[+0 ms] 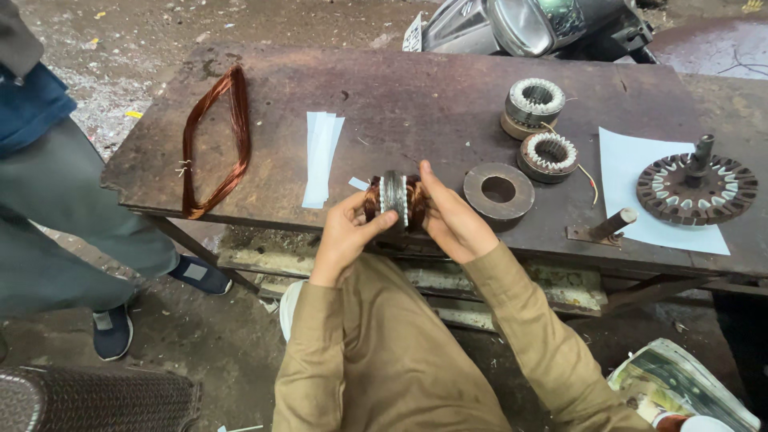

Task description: The person winds copper wire around a motor stator core, tucks the ends into slots, and secures the winding with white tape. They also cut strips of white tape with scissors and handle a bundle of copper wire.

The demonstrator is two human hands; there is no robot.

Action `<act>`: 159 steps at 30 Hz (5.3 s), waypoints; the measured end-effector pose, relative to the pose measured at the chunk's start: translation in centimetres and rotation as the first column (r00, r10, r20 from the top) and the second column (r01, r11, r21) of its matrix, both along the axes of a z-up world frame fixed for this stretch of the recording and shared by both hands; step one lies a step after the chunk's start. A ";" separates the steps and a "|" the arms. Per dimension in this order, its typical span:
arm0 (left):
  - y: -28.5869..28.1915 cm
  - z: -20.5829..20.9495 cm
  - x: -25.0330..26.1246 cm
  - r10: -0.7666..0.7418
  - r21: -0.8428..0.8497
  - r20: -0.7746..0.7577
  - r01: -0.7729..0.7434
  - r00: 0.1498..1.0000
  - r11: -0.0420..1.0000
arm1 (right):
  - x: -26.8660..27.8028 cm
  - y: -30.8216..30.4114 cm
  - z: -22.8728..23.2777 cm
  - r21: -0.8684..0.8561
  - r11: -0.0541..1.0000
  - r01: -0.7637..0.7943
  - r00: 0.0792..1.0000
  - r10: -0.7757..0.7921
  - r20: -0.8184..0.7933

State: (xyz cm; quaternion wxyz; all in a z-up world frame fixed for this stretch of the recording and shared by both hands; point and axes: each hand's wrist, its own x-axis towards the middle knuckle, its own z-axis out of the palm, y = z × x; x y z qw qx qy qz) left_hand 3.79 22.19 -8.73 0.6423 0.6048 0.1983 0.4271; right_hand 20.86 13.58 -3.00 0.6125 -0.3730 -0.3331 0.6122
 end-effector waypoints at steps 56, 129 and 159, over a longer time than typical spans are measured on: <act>-1.6 0.8 -0.7 0.518 0.241 -0.217 -0.469 0.827 0.850 | -6.1 0.0 -1.6 0.338 0.898 0.282 0.848 -0.398 0.350; -0.8 7.2 -0.2 0.322 0.759 -0.414 0.127 0.852 0.639 | 2.6 -0.3 0.7 0.497 0.841 -0.212 0.292 -0.431 0.854; 3.2 9.7 2.4 0.274 0.704 -0.697 0.559 0.662 0.439 | 4.1 -0.1 1.3 0.357 0.906 -0.227 0.439 -0.232 0.868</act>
